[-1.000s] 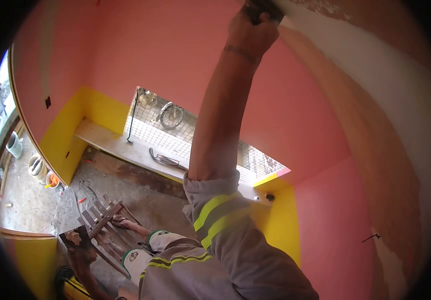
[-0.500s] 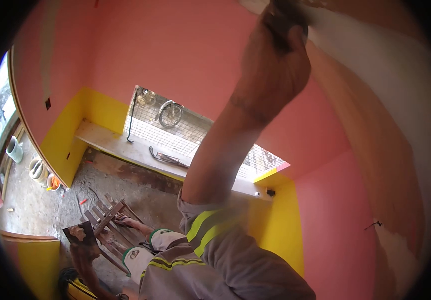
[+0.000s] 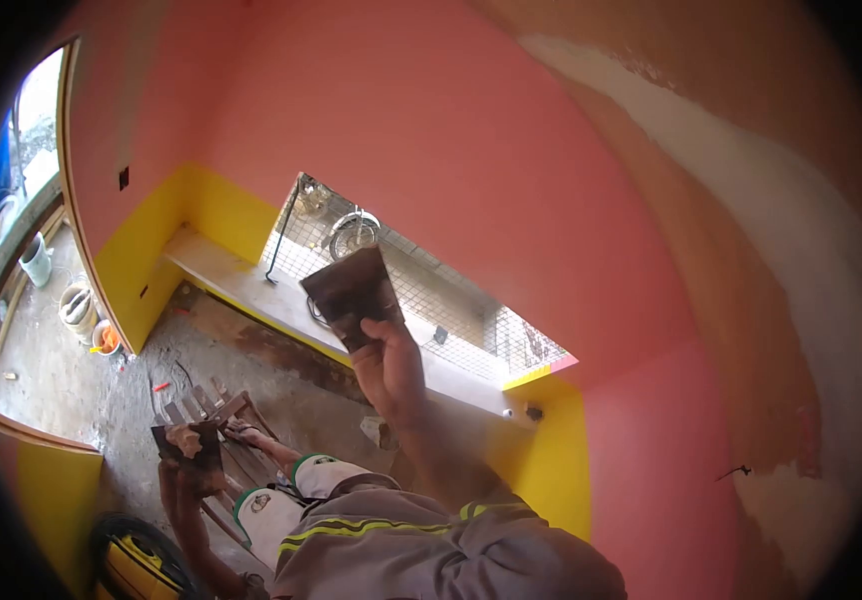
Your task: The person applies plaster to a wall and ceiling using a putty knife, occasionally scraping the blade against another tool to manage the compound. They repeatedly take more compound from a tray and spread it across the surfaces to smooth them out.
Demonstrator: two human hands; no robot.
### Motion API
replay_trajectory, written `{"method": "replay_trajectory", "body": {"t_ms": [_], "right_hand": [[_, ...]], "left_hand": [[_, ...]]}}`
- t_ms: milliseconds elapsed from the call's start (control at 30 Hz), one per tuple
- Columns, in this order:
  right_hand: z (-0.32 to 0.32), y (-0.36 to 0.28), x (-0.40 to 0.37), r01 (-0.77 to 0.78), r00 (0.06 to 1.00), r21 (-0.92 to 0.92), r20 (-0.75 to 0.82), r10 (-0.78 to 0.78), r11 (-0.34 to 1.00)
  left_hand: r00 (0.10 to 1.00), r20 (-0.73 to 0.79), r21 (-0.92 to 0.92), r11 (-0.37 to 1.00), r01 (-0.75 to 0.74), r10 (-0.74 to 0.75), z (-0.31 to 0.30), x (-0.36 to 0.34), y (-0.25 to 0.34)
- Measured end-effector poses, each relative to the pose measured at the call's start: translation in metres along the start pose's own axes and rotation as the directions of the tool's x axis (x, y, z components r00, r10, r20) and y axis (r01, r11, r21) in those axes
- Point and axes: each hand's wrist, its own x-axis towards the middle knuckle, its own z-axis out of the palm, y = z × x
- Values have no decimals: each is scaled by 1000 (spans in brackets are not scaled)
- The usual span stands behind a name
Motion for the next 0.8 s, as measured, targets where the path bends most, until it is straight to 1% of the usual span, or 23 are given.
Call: {"method": "replay_trajectory", "body": {"t_ms": [67,100,133,167,200,233,300,333,367,400,433,500,533,633,667,700,733,767,800], "right_hand": [[11,6,-4,-15,994,-88,108,25,996],[14,10,-5,-20,986,-132,161,42,991],[1,16,-4,-13,989,-243,142,49,970],[1,17,-4,15,980,-293,196,45,956],[1,16,-4,48,967,-342,251,41,939],[1,15,-3,86,951,-387,306,39,918],[-4,8,0,87,954,-415,298,45,905],[-9,4,5,88,955,-430,293,46,899],[-12,0,13,55,972,-334,235,27,941],[-11,-8,17,127,968,-249,244,-64,960],[0,-19,19,198,957,-162,244,-155,967],[-12,-35,25,211,970,-108,147,-194,971],[-12,-40,26,226,970,-106,120,-213,968],[-7,-34,21,215,970,-136,146,-195,967],[-1,-28,19,209,963,-130,200,-181,969],[-7,-21,17,251,953,-250,232,-193,935],[-18,-14,13,269,947,-360,265,-179,893],[-21,-8,11,291,925,-430,355,-137,855],[-17,-6,9,328,873,-478,483,-68,815]], "left_hand": [[996,86,32,999,-34,32,18,3,19],[993,105,18,998,-57,55,24,5,23],[989,125,1,997,-80,79,31,8,25],[983,149,-18,994,-104,106,39,9,25],[997,51,-25,998,-65,66,47,6,25],[995,55,-46,996,-81,83,52,6,27],[991,67,-85,990,-113,119,57,8,31],[991,63,-38,992,-119,121,55,8,32],[990,62,8,992,-124,123,50,8,32],[990,64,54,990,-129,125,44,8,32],[990,87,5,994,-113,112,38,9,33],[988,131,-87,993,-74,85,26,12,35],[988,126,-82,994,-79,89,26,14,33],[990,93,-65,993,-95,101,32,13,30],[991,77,-54,993,-103,107,47,13,39],[993,52,-34,994,-101,103,55,13,44],[987,114,34,993,-116,111,56,14,32],[984,153,43,994,-96,88,57,16,35],[979,193,54,996,-77,65,58,17,39]]}}
